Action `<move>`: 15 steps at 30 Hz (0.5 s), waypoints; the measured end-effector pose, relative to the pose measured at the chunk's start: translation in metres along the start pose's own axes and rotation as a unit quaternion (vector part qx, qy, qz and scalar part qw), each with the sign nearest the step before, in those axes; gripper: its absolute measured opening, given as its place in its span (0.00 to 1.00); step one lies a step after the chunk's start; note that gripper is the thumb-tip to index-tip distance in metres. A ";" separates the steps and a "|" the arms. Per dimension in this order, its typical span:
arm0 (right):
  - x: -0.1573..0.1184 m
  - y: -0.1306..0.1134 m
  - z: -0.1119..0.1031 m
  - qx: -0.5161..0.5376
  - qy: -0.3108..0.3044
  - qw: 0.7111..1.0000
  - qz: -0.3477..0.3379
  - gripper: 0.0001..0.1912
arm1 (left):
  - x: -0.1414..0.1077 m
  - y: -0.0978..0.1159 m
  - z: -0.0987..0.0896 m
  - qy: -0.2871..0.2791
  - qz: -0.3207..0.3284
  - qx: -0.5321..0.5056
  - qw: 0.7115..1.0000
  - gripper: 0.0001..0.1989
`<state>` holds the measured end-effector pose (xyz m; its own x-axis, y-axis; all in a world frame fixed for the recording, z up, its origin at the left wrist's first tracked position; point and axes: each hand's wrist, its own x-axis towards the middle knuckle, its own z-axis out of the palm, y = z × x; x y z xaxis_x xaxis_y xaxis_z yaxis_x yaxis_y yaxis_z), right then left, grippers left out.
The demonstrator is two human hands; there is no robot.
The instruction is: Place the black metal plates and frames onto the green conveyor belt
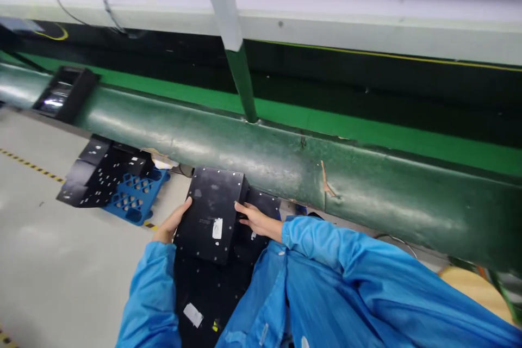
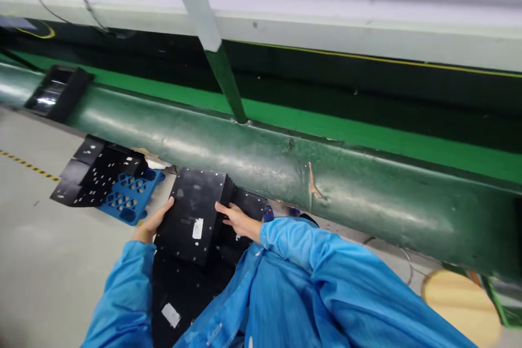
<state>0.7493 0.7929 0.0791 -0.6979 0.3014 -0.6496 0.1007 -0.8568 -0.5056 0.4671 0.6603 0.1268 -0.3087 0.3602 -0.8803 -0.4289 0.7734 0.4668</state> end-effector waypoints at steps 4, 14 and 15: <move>-0.009 -0.001 -0.017 -0.002 -0.001 1.000 0.000 0.34 | 0.003 -0.005 0.011 0.006 0.012 0.015 1.000 0.32; -0.041 -0.018 -0.085 -0.024 0.016 1.000 0.010 0.34 | 0.001 -0.003 0.058 -0.054 0.053 0.035 0.996 0.33; -0.041 -0.028 -0.099 -0.046 0.047 0.998 0.003 0.33 | 0.000 -0.005 0.061 -0.052 0.057 0.020 0.997 0.34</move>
<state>0.8449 0.8457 0.0640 -0.6281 0.3387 -0.7005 0.1713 -0.8180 -0.5491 0.5216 0.6881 0.1193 -0.2622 0.4971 -0.8272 -0.3624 0.7437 0.5618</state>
